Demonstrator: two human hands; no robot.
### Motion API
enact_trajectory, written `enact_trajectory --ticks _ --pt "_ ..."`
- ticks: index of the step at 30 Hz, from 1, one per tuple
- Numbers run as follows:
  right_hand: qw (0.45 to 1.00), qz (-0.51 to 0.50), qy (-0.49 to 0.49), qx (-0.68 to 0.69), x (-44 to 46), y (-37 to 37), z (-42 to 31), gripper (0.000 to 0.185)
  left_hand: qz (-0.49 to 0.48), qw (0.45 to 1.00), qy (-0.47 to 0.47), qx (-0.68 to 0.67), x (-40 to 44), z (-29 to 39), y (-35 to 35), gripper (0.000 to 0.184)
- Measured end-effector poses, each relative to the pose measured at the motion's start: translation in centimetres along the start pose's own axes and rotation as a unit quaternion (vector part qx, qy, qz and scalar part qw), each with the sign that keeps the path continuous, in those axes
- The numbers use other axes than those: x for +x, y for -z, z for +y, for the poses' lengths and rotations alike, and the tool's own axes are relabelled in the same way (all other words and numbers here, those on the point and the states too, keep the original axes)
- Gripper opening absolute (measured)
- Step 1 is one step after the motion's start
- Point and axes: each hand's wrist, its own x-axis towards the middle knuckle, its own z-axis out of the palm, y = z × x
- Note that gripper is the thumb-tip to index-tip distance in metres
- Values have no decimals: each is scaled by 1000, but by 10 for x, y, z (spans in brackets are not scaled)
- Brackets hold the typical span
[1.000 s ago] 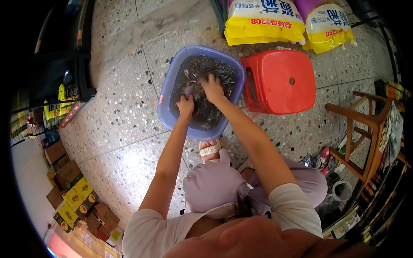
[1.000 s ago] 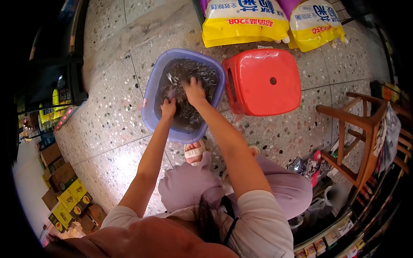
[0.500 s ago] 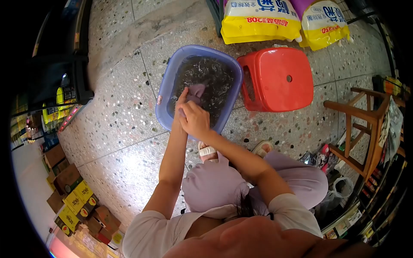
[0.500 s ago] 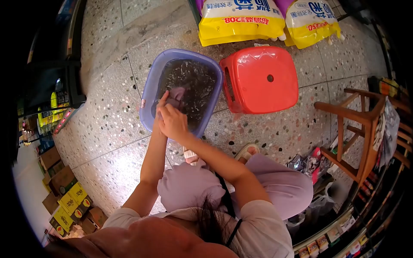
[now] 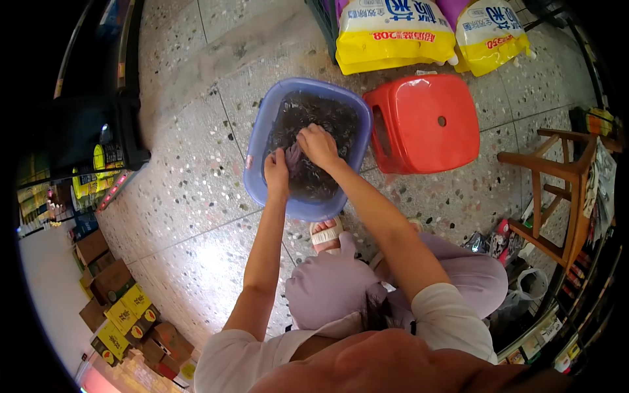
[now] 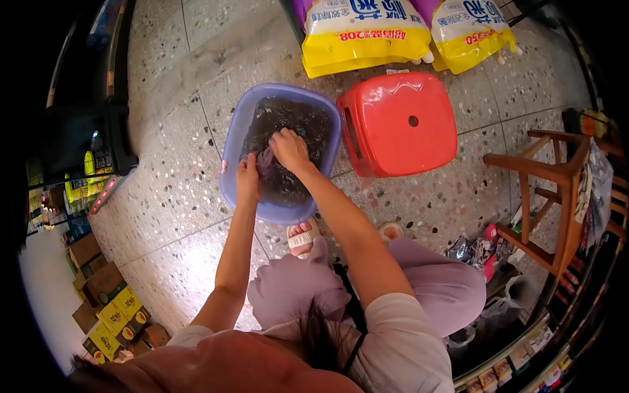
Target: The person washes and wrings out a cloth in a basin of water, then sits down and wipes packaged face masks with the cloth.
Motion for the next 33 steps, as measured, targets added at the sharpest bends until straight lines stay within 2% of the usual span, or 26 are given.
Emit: enact_trajectory --ticks 2,3,4,6,7,10,13,14,15,16,17,18,20,22,23,26,27,28,30,33 --pt "997 29 62 -40 -15 -10 12 36 28 983 -77 166 -7 6 -3 46" --pt "994 -24 57 -89 -19 -10 11 53 51 959 -114 255 -9 0 -4 52" --pt "989 -46 60 -131 -25 -9 12 55 71 924 -151 343 -9 -4 -6 59" --pt "971 -88 66 -211 -35 -4 15 58 26 894 -91 439 -1 -18 -8 67" --pt "966 -152 37 -207 -32 -8 23 58 4 873 -61 483 3 -24 -10 72" --pt "965 -157 -70 -197 -23 -19 26 49 -20 843 -36 537 11 -30 -12 68" --pt "993 -64 -98 -16 -22 1 9 32 26 928 6 373 11 -21 -16 68" --pt "997 -33 -68 34 -26 12 -2 29 -8 969 82 235 9 -12 -16 67" --pt "996 -3 -40 83 -34 23 -16 27 -45 982 158 90 -3 16 -15 67" --pt "991 28 -11 131 -42 35 -32 24 -80 968 231 -56 -9 30 -15 67" --pt "988 30 14 150 -51 49 -51 24 -181 917 286 -210 -3 23 -6 59" --pt "984 33 38 169 -60 57 -66 23 -219 898 263 -278 -9 40 -8 45" --pt "975 47 122 179 -71 65 -80 19 -285 862 230 -349 -5 34 -2 34" --pt "963 67 180 190 -74 87 -98 17 -275 878 194 -341 -7 21 7 32" --pt "962 87 176 189 -70 86 -93 18 -270 885 176 -336 -10 14 11 31" --pt "911 63 9 407 -44 75 -64 20 -131 894 281 -325 -49 62 9 30" --pt "863 -16 -84 497 -36 70 -47 24 -163 891 270 -327 -50 57 16 32" --pt "810 -37 -83 580 -31 62 -34 21 -169 885 259 -349 -56 65 15 33" --pt "776 -38 -161 608 -31 49 -23 17 -179 871 236 -392 -70 84 9 34" --pt "642 -125 -267 708 -44 65 -44 19 -235 834 220 -448 -79 98 1 36"
